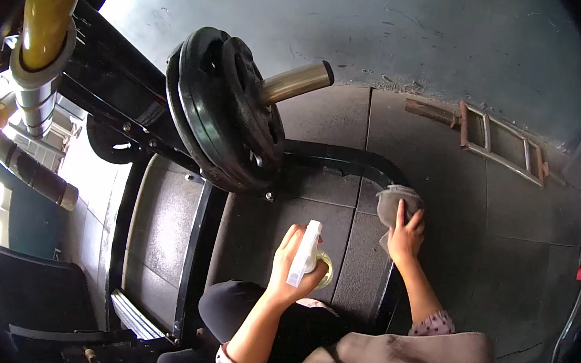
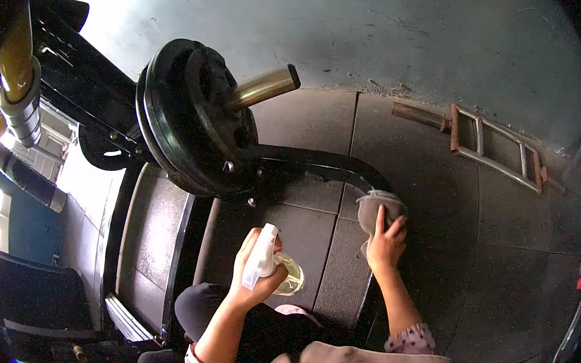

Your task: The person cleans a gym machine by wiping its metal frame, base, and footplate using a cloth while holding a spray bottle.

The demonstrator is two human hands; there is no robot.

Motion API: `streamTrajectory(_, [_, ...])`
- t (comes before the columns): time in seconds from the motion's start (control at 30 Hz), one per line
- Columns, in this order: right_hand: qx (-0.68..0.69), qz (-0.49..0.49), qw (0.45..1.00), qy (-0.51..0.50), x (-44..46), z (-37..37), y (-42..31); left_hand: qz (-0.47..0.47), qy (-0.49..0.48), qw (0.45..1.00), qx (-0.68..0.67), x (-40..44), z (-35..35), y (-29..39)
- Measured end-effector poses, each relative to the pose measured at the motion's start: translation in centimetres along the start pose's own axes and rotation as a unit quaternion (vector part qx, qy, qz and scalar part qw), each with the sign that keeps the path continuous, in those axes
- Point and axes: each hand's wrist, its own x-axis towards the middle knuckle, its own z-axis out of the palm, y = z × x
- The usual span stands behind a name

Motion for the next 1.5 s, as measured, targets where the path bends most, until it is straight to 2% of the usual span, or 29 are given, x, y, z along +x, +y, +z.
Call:
streamTrajectory(0.1, [-0.022, -0.001, 0.996, 0.084, 5.8, 0.6, -1.7, 0.011, -0.004, 1.000, -0.002, -0.1, 0.2, 0.2])
streamTrajectory(0.17, [-0.027, -0.049, 0.993, 0.105, 10.7, 0.8, -3.1, 0.007, -0.003, 1.000, -0.009, -0.1, 0.2, 0.3])
streamTrajectory(0.27, [-0.019, -0.268, 0.959, 0.085, 15.9, -0.5, -5.0, 0.024, -0.002, 1.000, -0.011, -0.2, 0.2, 0.0])
streamTrajectory(0.3, [-0.002, -0.309, 0.950, 0.034, 17.5, -1.3, -6.3, 0.009, -0.009, 1.000, -0.029, -0.2, 0.2, 0.2])
streamTrajectory(0.33, [0.015, -0.348, 0.937, -0.016, 18.8, -1.8, -8.4, 0.033, -0.011, 0.999, -0.022, -0.2, 0.2, 0.0])
streamTrajectory(0.4, [0.028, -0.379, 0.923, -0.066, 20.2, -1.3, -14.3, 0.060, -0.010, 0.998, -0.011, 0.0, 0.5, -0.2])
streamTrajectory(0.53, [0.026, -0.361, 0.929, -0.074, 19.1, -0.6, -26.8, 0.012, 0.007, 0.999, -0.036, 0.5, 0.5, -0.8])
streamTrajectory(0.6, [-0.031, -0.353, 0.929, -0.112, 18.8, -1.3, -30.0, 0.020, 0.011, 1.000, 0.000, 0.7, 0.6, -1.5])
streamTrajectory(0.67, [0.029, -0.333, 0.930, -0.149, 20.1, -0.4, -30.3, 0.005, 0.007, 1.000, 0.002, 0.9, 0.5, -1.6])
streamTrajectory(0.73, [0.135, -0.298, 0.925, -0.195, 23.0, 1.4, -29.2, 0.005, 0.005, 1.000, 0.013, 0.8, 0.4, -2.0])
streamTrajectory(0.77, [0.113, -0.238, 0.932, -0.248, 23.3, -0.6, -27.6, -0.010, 0.006, 1.000, -0.014, 0.9, 0.3, -1.7])
streamTrajectory(0.83, [0.165, -0.201, 0.927, -0.270, 26.2, 1.5, -23.9, -0.026, 0.007, 0.999, -0.019, 1.0, 0.1, -1.2])
streamTrajectory(0.9, [0.177, -0.163, 0.917, -0.317, 27.0, 0.5, -19.7, -0.023, 0.000, 1.000, -0.013, 0.9, 0.2, -1.1])
streamTrajectory(0.97, [0.171, -0.149, 0.932, -0.284, 26.6, 0.1, -15.2, -0.020, -0.005, 1.000, -0.017, 0.8, 0.4, -1.0])
streamTrajectory(1.07, [0.204, -0.122, 0.920, -0.311, 27.8, 1.5, -9.0, -0.009, 0.000, 0.999, -0.031, 0.7, 0.6, -1.1])
streamTrajectory(1.17, [0.243, -0.121, 0.926, -0.264, 25.7, 1.2, -2.8, 0.004, -0.001, 0.999, -0.037, 0.6, 0.3, -0.5])
streamTrajectory(1.23, [0.259, -0.086, 0.941, -0.199, 22.5, 1.3, 0.1, -0.004, 0.003, 0.999, -0.042, 0.4, 0.2, 0.1])
streamTrajectory(1.33, [0.280, -0.078, 0.953, -0.088, 15.4, 0.1, 3.0, 0.036, 0.001, 0.999, -0.030, 0.3, 0.1, 0.4])
streamTrajectory(1.47, [0.295, -0.098, 0.950, -0.024, 6.2, 1.8, 6.5, 0.048, 0.008, 0.998, -0.045, 0.2, 0.2, 0.8])
streamTrajectory(1.5, [0.285, -0.100, 0.953, -0.009, 3.3, 2.0, 6.8, 0.079, 0.013, 0.997, -0.020, 0.1, 0.3, 0.7])
